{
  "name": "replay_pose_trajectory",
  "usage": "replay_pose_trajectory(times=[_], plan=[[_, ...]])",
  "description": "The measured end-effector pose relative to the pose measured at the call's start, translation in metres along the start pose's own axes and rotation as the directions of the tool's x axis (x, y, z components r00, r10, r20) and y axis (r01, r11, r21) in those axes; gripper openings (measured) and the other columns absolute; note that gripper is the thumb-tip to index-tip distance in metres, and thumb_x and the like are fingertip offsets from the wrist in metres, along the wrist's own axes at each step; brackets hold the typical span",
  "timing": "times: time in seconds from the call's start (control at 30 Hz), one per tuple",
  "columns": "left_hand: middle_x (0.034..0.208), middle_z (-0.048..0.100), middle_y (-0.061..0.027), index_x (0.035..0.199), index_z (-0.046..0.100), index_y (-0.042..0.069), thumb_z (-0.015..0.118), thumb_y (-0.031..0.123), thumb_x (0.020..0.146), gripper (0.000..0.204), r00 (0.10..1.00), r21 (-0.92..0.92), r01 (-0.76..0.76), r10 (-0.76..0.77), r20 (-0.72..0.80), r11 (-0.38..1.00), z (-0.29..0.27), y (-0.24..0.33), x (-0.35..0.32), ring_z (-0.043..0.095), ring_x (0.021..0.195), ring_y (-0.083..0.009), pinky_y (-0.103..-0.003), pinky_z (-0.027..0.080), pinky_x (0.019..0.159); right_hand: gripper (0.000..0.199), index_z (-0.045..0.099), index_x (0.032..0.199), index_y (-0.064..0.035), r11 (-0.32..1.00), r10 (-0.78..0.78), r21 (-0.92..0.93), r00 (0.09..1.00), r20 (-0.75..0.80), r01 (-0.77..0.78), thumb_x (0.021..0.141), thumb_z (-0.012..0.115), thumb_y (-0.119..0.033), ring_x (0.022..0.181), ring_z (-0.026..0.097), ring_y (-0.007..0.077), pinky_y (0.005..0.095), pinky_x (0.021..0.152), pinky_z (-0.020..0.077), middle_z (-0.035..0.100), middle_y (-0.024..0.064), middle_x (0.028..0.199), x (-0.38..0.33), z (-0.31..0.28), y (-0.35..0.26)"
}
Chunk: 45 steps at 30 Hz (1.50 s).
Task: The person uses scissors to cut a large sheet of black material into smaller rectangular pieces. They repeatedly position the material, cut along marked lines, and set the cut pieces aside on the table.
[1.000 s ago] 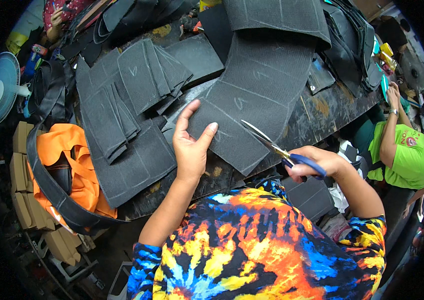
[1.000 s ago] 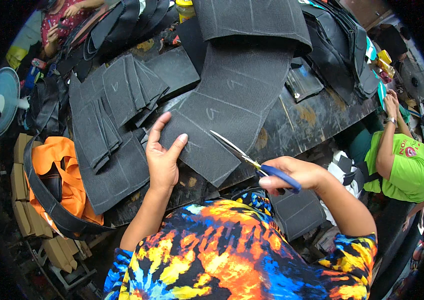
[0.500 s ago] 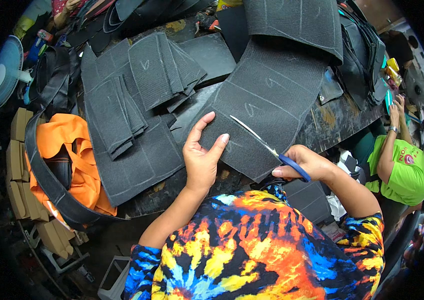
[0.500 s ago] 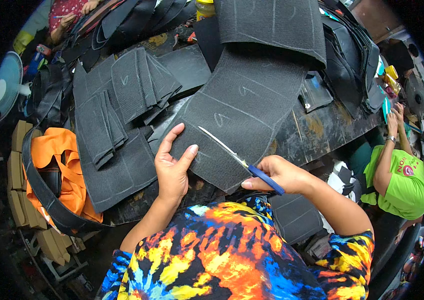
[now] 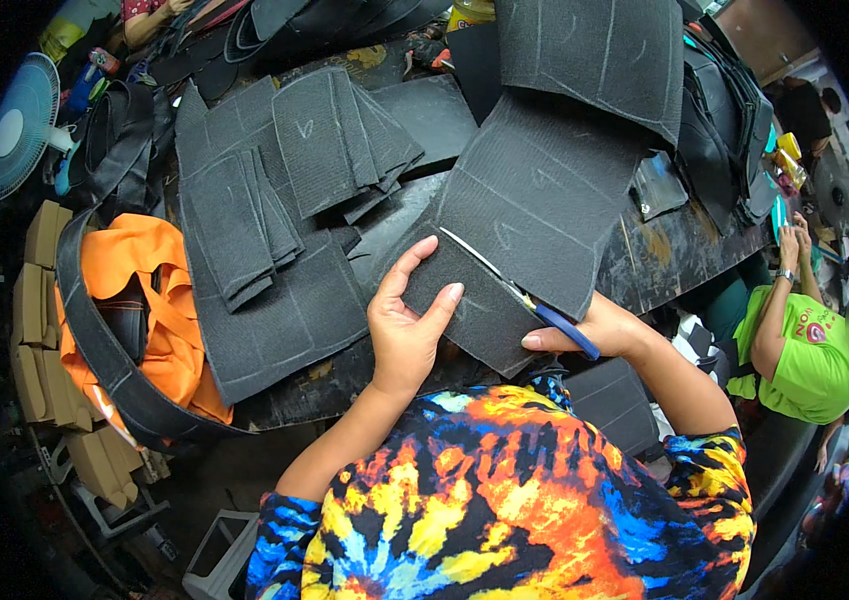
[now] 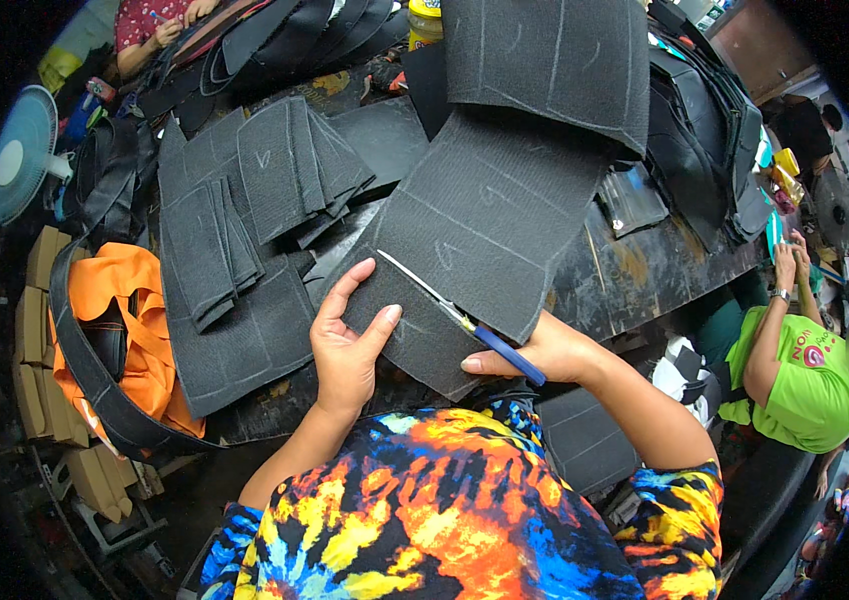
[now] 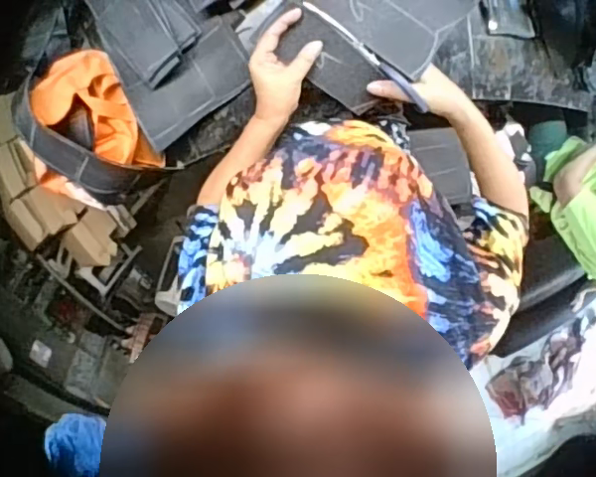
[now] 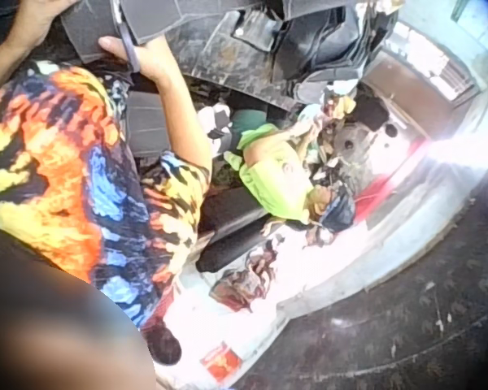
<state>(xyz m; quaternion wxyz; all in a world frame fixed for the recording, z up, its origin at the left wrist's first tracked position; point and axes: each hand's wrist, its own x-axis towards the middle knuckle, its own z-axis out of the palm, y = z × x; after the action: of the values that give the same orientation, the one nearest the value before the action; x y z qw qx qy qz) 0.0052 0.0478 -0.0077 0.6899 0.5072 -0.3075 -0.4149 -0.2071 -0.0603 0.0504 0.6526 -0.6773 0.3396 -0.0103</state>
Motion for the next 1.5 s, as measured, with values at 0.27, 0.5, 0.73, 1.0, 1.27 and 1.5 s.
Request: replay_pose_trajectory(times=[0.27,0.5,0.73,1.0,1.27,1.5], plan=[[0.125,0.062,-0.0096,0.133,0.055,-0.003,0.071,-0.006,0.085,0.051,1.000,-0.030,-0.003,0.003,0.011,1.000,0.001,0.006,-0.006,0.059,0.113,-0.0155,-0.029,0.046,0.100,0.061,0.062,0.124,-0.0009,0.996,-0.078,-0.050,0.997,-0.016,0.077,0.081,0.082,-0.039,0.110,0.058,0.0220,0.0352,0.094,0.0472,0.064,0.0124,0.118,0.020,0.012,-0.004],[0.101,0.066,-0.0019,0.098,0.067,0.003,0.074,0.001,0.084,0.016,0.992,0.153,-0.129,0.130,0.006,0.980,-0.027,0.027,0.008,0.060,0.098,-0.0105,-0.026,0.045,0.092,0.043,0.063,0.101,-0.0022,0.980,0.116,0.137,0.975,0.192,-0.143,0.086,0.077,-0.040,0.090,0.060,0.0124,0.0293,0.083,0.0492,0.064,0.0063,0.095,0.008,0.017,0.000],[0.099,0.074,-0.0057,0.101,0.077,0.003,0.081,0.001,0.075,0.026,0.901,0.319,-0.027,-0.115,0.418,0.947,-0.089,0.102,0.026,0.067,0.092,-0.0134,-0.027,0.050,0.088,0.051,0.057,0.099,-0.0027,0.943,-0.227,0.321,0.884,0.408,0.094,0.088,0.068,-0.051,0.085,0.057,0.0129,0.0287,0.077,0.0467,0.060,0.0043,0.088,-0.013,0.024,-0.001],[0.104,0.074,-0.0078,0.112,0.074,0.005,0.080,0.014,0.077,0.037,0.690,0.392,-0.122,-0.206,0.694,0.912,-0.072,0.097,0.019,0.064,0.095,-0.0166,-0.029,0.046,0.091,0.048,0.055,0.094,-0.0032,0.970,-0.243,0.077,0.898,0.366,0.231,0.088,0.070,-0.048,0.077,0.053,0.0150,0.0317,0.069,0.0441,0.055,0.0055,0.081,0.004,0.037,0.000],[0.107,0.072,-0.0083,0.112,0.073,0.005,0.078,0.015,0.080,0.035,0.651,0.409,-0.065,-0.272,0.709,0.910,-0.068,0.092,0.016,0.064,0.103,-0.0185,-0.030,0.045,0.095,0.034,0.056,0.080,-0.0049,0.995,-0.011,0.100,0.961,0.275,-0.018,0.088,0.077,-0.030,0.069,0.044,0.0041,0.0249,0.059,0.0375,0.051,-0.0053,0.072,-0.002,0.044,0.000],[0.112,0.065,-0.0052,0.112,0.065,0.002,0.071,0.013,0.083,0.032,0.915,0.388,-0.237,0.070,0.397,0.891,-0.116,0.122,0.046,0.059,0.109,-0.0169,-0.032,0.041,0.102,0.031,0.058,0.082,-0.0045,0.990,0.077,0.093,0.965,0.249,-0.103,0.087,0.078,-0.028,0.069,0.043,0.0032,0.0234,0.057,0.0355,0.050,-0.0067,0.073,-0.027,0.020,0.030]])
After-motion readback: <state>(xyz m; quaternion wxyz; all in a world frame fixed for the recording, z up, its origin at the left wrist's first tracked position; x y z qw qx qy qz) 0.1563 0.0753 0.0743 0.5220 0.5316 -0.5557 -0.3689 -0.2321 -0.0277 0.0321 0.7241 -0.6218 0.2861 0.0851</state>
